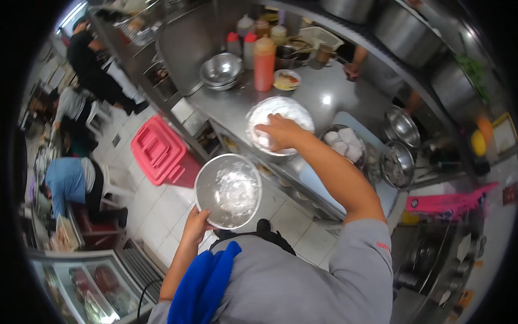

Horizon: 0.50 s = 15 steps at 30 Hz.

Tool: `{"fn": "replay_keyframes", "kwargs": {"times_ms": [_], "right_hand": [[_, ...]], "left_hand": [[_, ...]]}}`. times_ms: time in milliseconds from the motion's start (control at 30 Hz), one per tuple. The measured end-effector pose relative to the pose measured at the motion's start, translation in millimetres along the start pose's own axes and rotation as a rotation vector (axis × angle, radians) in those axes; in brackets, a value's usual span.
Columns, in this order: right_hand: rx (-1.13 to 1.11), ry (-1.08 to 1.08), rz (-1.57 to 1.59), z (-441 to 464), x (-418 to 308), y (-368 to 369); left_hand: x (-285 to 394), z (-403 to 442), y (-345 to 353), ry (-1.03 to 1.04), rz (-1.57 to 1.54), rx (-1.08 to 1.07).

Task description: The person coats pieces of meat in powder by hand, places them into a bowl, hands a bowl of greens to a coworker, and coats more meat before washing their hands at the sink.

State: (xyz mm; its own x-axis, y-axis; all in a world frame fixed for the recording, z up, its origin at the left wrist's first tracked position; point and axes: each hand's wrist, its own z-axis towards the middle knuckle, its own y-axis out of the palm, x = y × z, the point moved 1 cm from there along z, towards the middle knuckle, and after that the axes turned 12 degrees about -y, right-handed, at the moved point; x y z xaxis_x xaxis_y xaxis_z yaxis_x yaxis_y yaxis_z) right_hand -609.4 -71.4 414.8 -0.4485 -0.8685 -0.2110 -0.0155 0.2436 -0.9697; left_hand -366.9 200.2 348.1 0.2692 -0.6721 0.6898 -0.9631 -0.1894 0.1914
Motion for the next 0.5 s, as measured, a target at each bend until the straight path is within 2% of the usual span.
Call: {"fn": "replay_keyframes", "kwargs": {"times_ms": [33, 67, 200, 267, 367, 500], "right_hand": [[-0.055, 0.045, 0.015, -6.6, 0.6, -8.4], [0.025, -0.017, 0.023, -9.2, 10.5, 0.2], [0.078, -0.022, 0.054, -9.9, 13.6, 20.5], [0.008, 0.010, 0.065, -8.2, 10.4, 19.8], [0.065, 0.073, 0.122, -7.5, 12.9, 22.8], [0.257, 0.194, 0.289, -33.7, 20.5, 14.1]], "left_hand": [[-4.2, -1.5, -1.3, 0.004, -0.053, 0.019], [-7.0, -1.6, -2.8, 0.008, -0.107, 0.039], [-16.0, -1.8, -9.9, -0.039, -0.101, 0.061], [-15.1, 1.3, -12.4, -0.046, -0.080, 0.073], [-8.4, 1.7, -9.6, -0.033, -0.007, 0.077], [-1.5, 3.6, -0.7, -0.029, 0.001, 0.063]]}}
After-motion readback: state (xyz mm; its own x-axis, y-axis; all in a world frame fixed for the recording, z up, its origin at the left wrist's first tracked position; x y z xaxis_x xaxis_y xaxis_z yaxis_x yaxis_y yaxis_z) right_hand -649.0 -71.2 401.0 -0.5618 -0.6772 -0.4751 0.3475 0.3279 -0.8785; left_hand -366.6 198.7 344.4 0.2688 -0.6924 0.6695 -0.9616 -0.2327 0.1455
